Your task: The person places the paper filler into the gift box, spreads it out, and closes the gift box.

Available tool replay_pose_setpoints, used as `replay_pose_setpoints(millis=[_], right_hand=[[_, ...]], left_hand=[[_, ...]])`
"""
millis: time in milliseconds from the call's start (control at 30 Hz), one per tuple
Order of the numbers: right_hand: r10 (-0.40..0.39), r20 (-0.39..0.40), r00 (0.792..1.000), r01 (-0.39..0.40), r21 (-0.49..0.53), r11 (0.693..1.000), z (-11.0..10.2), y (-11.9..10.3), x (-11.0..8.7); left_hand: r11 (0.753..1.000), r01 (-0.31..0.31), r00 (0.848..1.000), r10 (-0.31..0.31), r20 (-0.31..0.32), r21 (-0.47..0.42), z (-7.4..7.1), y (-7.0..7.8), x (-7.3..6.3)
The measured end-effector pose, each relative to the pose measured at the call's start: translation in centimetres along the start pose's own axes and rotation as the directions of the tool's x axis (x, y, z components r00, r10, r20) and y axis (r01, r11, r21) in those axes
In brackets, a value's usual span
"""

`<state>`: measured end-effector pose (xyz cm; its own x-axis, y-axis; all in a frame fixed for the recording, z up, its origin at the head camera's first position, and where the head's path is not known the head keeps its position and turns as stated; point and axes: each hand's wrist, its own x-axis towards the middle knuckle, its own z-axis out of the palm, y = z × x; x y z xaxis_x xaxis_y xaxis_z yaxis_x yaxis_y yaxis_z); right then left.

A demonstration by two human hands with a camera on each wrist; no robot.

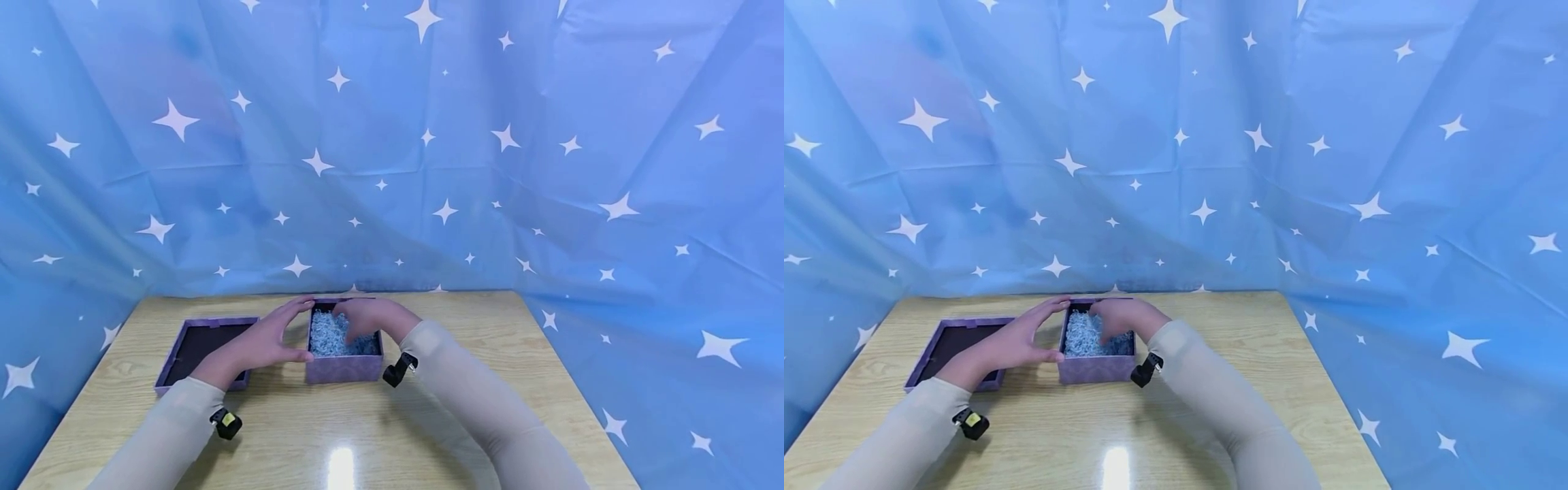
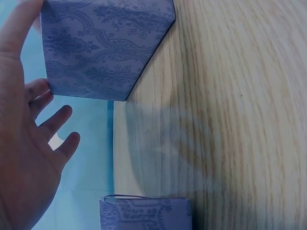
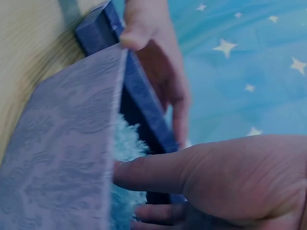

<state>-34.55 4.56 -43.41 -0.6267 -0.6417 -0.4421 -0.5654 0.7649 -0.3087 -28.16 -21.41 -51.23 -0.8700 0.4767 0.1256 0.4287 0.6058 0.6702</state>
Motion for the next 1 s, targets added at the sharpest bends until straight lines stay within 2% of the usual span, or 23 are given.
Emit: replay_pose_setpoints(millis=[167,267,433,533,600,667,800,867,1000], right_hand=[[-0.001,0.022,1.000,0.003,-0.074,0.997,1.1,0.1,1.1],[-0.002,0.014,1.000,0.003,-0.084,0.996,1.1,0.1,1.2],[0.008,-0.062,0.998,-0.011,-0.049,0.999,0.3,-0.4,0.1],[0.030,-0.032,0.999,-0.028,0.068,0.997,0.1,-0.8,-0.3],[0.064,0.025,0.998,-0.067,0.156,0.986,0.4,-1.0,-0.4],[0.092,0.080,0.993,-0.105,0.192,0.976,0.9,-1.0,-0.2],[0.114,0.081,0.990,-0.124,0.131,0.984,2.0,-1.0,0.5],[0.109,0.071,0.991,-0.115,0.089,0.989,2.4,-1.0,0.8],[0.086,0.052,0.995,-0.090,0.068,0.994,2.3,-1.0,0.9]], left_hand=[[1.000,-0.011,1.000,0.011,0.005,-0.003,0.1,0.0,0.1],[1.000,-0.007,1.000,0.007,0.003,-0.004,0.1,0.0,0.0],[1.000,-0.001,1.000,0.001,0.004,-0.011,-0.1,0.1,-0.2],[1.000,0.001,1.000,-0.001,-0.002,-0.016,-0.3,0.2,-0.2],[1.000,0.001,1.000,-0.001,-0.003,-0.014,-0.3,0.3,-0.2],[1.000,-0.001,1.000,0.001,-0.003,-0.014,-0.3,0.3,-0.2],[1.000,-0.012,1.000,0.012,-0.002,-0.012,-0.3,0.5,-0.1],[1.000,-0.013,1.000,0.013,-0.003,-0.011,-0.3,0.6,-0.1],[1.000,-0.009,1.000,0.009,-0.003,-0.006,-0.4,0.5,-0.1]])
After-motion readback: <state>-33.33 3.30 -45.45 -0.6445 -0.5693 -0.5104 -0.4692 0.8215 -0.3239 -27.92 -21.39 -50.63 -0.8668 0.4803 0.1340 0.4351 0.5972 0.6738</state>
